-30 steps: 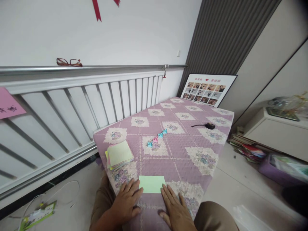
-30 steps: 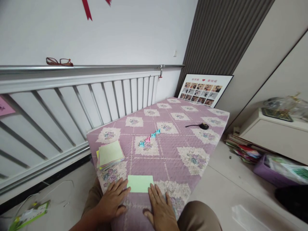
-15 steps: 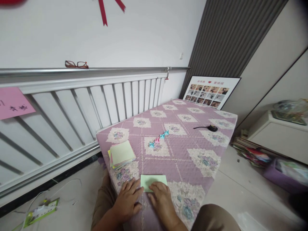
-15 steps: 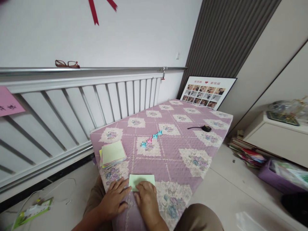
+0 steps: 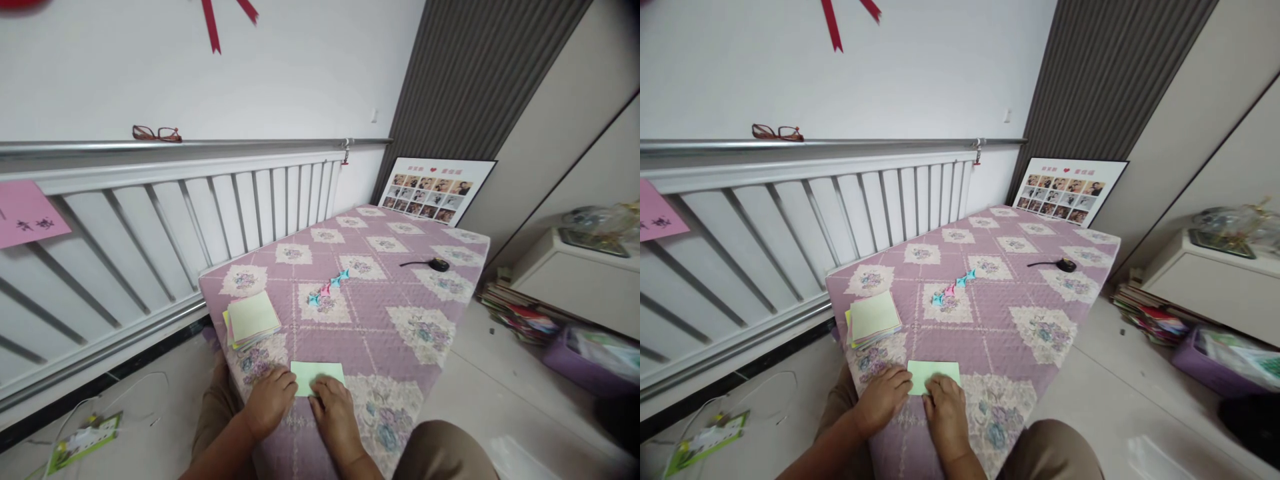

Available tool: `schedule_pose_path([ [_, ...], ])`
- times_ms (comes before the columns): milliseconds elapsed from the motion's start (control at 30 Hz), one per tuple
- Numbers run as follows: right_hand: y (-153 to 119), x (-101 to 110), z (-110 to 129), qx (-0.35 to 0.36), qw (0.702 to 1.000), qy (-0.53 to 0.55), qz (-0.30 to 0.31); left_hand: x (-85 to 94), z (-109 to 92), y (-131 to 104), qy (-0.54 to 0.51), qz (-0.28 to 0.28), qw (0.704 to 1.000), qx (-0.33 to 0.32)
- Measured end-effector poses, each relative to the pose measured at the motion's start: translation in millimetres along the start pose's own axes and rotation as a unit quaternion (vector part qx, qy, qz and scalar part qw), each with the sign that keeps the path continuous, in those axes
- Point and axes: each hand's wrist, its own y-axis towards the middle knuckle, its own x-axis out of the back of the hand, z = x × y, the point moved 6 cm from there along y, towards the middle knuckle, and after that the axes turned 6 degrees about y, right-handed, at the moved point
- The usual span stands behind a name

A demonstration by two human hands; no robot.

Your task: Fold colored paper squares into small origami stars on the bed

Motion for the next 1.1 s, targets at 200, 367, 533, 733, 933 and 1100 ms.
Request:
schedule_pose_path([
  [200, -1, 1, 0, 0.003, 1.0, -0.005, -0.005, -3.9, 0, 1, 0.013, 0.0, 1.0, -0.004],
  [367, -3, 1, 5, 0.018, 1.0, -0.008, 0.0, 0.7, -10, -2, 0.006, -0.014, 1.0, 0.008],
  [533, -4, -1, 7, 0.032, 0.999, -0.006, 0.009, 1.2, -27, -12, -0.016, -0.018, 0.999, 0.03],
  [733, -6, -1, 8, 0.042, 0.999, -0.008, 0.014, -1.2, -10, -16, -0.091, -0.036, 0.985, 0.144],
  [933, -5, 6, 6, 0.01, 1.0, -0.018, -0.007, 0.6, 6, -13, -0.101, -0.043, 0.97, 0.219],
  [1100, -2, 6, 0, -0.024, 0.997, -0.074, -0.016, -1.9, 13, -11, -0.099, -0.035, 0.96, 0.26],
])
